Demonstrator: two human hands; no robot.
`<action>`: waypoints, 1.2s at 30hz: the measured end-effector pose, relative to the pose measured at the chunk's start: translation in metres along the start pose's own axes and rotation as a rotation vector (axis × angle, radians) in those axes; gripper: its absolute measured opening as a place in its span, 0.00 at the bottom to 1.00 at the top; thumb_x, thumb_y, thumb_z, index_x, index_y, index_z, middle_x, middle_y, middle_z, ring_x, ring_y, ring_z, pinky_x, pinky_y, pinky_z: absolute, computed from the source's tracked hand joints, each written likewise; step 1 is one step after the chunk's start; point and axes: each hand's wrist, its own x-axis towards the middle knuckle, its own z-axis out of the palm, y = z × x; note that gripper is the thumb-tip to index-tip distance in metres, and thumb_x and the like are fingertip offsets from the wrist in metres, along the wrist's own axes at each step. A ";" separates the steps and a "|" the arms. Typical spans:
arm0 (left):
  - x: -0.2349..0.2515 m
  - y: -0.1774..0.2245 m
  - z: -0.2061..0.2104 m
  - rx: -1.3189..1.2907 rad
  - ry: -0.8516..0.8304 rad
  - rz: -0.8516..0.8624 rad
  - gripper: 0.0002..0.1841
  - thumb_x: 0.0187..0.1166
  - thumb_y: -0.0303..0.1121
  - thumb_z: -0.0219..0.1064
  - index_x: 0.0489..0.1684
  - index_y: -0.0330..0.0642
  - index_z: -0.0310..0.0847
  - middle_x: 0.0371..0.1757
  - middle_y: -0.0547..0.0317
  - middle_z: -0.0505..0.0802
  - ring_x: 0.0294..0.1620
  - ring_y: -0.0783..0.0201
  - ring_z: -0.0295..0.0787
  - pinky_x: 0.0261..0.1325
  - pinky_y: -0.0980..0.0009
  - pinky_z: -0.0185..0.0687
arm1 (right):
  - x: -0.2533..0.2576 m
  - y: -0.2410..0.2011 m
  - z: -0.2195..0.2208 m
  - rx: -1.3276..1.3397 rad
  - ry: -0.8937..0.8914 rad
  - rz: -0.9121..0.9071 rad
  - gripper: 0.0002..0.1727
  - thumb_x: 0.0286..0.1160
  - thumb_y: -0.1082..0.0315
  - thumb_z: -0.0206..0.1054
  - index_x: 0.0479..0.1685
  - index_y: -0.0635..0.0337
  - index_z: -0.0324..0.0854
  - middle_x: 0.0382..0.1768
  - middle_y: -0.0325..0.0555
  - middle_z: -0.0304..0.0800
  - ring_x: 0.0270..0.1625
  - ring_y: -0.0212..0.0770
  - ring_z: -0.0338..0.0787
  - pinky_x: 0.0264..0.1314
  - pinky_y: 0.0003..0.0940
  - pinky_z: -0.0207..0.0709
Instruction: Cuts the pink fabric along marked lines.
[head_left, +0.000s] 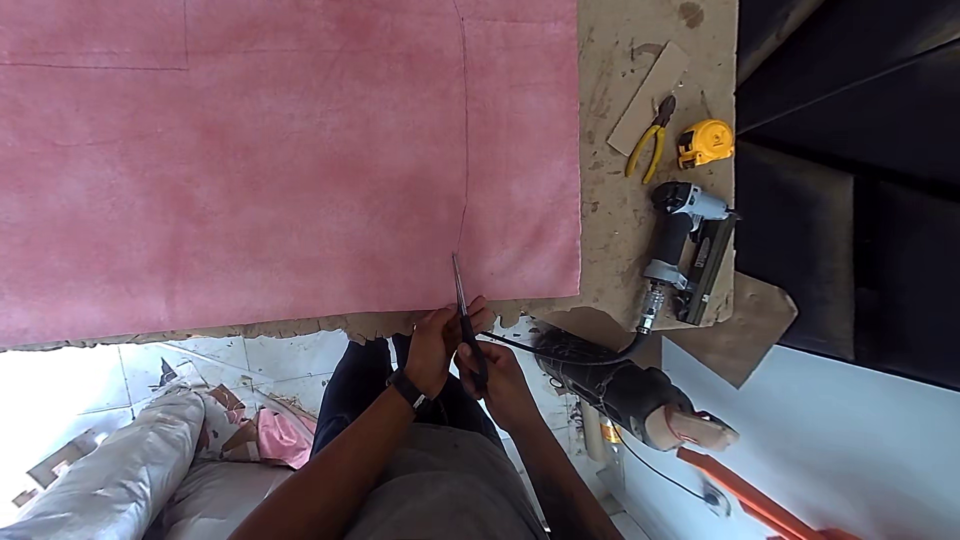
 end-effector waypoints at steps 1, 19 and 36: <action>-0.001 0.001 -0.001 0.008 -0.013 -0.001 0.26 0.97 0.41 0.40 0.72 0.26 0.74 0.73 0.32 0.85 0.75 0.39 0.84 0.81 0.49 0.77 | 0.000 0.000 0.001 0.005 0.003 0.004 0.23 0.79 0.52 0.73 0.28 0.66 0.84 0.21 0.49 0.80 0.18 0.34 0.76 0.18 0.26 0.69; 0.006 0.010 0.003 0.042 0.007 0.029 0.28 0.97 0.44 0.41 0.71 0.27 0.77 0.74 0.34 0.86 0.74 0.40 0.84 0.78 0.49 0.79 | 0.013 -0.021 0.011 -0.041 0.081 0.017 0.25 0.77 0.49 0.73 0.26 0.65 0.85 0.19 0.49 0.82 0.17 0.33 0.76 0.17 0.24 0.65; 0.004 0.013 0.002 0.076 -0.023 0.021 0.28 0.97 0.43 0.41 0.69 0.27 0.79 0.73 0.34 0.86 0.74 0.41 0.85 0.77 0.49 0.80 | 0.009 -0.019 0.029 0.053 0.121 -0.015 0.25 0.79 0.50 0.72 0.23 0.64 0.84 0.18 0.47 0.79 0.15 0.32 0.74 0.15 0.23 0.64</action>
